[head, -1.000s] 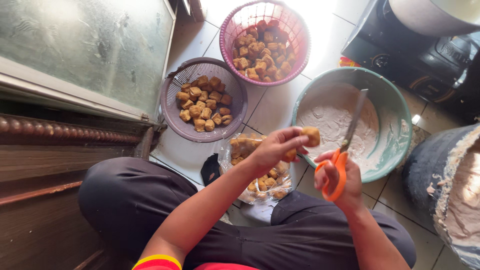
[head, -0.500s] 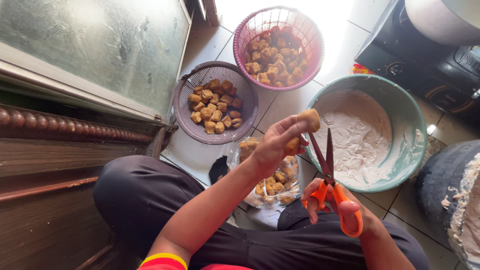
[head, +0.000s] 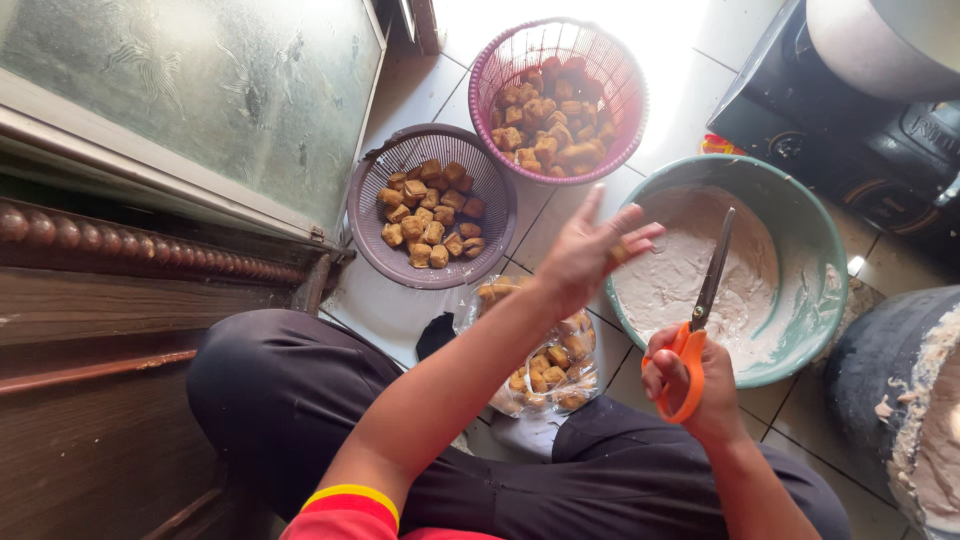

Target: The person sits on the floor and cuts fried tofu pieces into smaller chunks with scissors, taking pieces one at a time from a plastic bag and placing the cut pieces into plastic baskets. A large bowl of batter sits beside the work area.

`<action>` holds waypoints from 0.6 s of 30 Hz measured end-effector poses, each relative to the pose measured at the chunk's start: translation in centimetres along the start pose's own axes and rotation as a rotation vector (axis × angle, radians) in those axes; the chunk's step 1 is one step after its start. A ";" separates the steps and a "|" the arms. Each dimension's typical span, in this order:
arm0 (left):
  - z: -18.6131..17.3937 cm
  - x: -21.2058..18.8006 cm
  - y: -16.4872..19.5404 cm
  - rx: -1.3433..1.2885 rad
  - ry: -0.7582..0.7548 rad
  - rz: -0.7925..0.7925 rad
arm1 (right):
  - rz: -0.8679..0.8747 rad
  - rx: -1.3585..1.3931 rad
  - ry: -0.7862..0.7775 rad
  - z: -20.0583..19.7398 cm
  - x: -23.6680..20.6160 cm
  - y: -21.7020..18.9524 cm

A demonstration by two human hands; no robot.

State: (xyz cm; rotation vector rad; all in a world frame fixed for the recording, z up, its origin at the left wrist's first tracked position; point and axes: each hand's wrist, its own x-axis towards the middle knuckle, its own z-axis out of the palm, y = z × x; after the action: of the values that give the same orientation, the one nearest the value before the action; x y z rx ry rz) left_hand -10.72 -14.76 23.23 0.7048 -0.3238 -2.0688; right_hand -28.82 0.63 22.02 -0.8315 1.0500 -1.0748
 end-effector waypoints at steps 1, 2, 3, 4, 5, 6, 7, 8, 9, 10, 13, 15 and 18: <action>0.7 -0.1 -0.7 0.039 -0.070 0.037 | 0.023 -0.078 0.067 0.3 0.1 0.0; 1.2 -1.0 -1.8 0.137 -0.143 0.063 | 0.044 -0.154 0.135 0.6 0.2 -0.1; 1.6 -2.3 -3.3 0.236 -0.215 0.089 | 0.023 -0.130 0.159 0.8 0.4 -0.2; 1.8 -3.6 -4.8 0.292 -0.248 0.102 | 0.003 -0.106 0.184 1.0 0.5 -0.3; 1.7 -4.5 -5.9 0.347 -0.281 0.111 | -0.015 -0.082 0.212 1.2 0.5 -0.4; 1.3 -5.2 -6.7 0.348 -0.293 0.115 | -0.036 -0.087 0.231 1.1 0.3 -0.7; 0.8 -5.9 -7.2 0.347 -0.301 0.118 | -0.053 -0.093 0.248 1.0 0.1 -0.9; 0.2 -6.2 -7.4 0.344 -0.308 0.122 | -0.068 -0.101 0.263 0.8 0.0 -1.0; -0.5 -6.2 -7.2 0.469 -0.310 0.097 | -0.084 -0.135 0.290 0.6 -0.2 -1.1; -1.1 -5.9 -6.7 0.597 -0.313 0.072 | -0.101 -0.168 0.315 0.3 -0.3 -1.2; -2.2 -4.6 -4.0 0.684 -0.332 -0.021 | -0.146 -0.180 0.279 -0.2 0.0 -1.1; -2.2 -4.0 -2.1 0.503 -0.314 -0.066 | -0.116 -0.082 0.102 -0.4 0.0 -1.3; -1.6 -3.8 0.6 0.144 -0.234 -0.046 | -0.003 0.068 -0.283 -0.1 -0.1 -2.1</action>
State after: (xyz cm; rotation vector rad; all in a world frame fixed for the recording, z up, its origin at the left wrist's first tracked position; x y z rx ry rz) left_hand -7.69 -11.94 23.57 0.5586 -0.5993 -2.1919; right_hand -29.50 0.12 23.97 -0.9006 0.7709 -0.9574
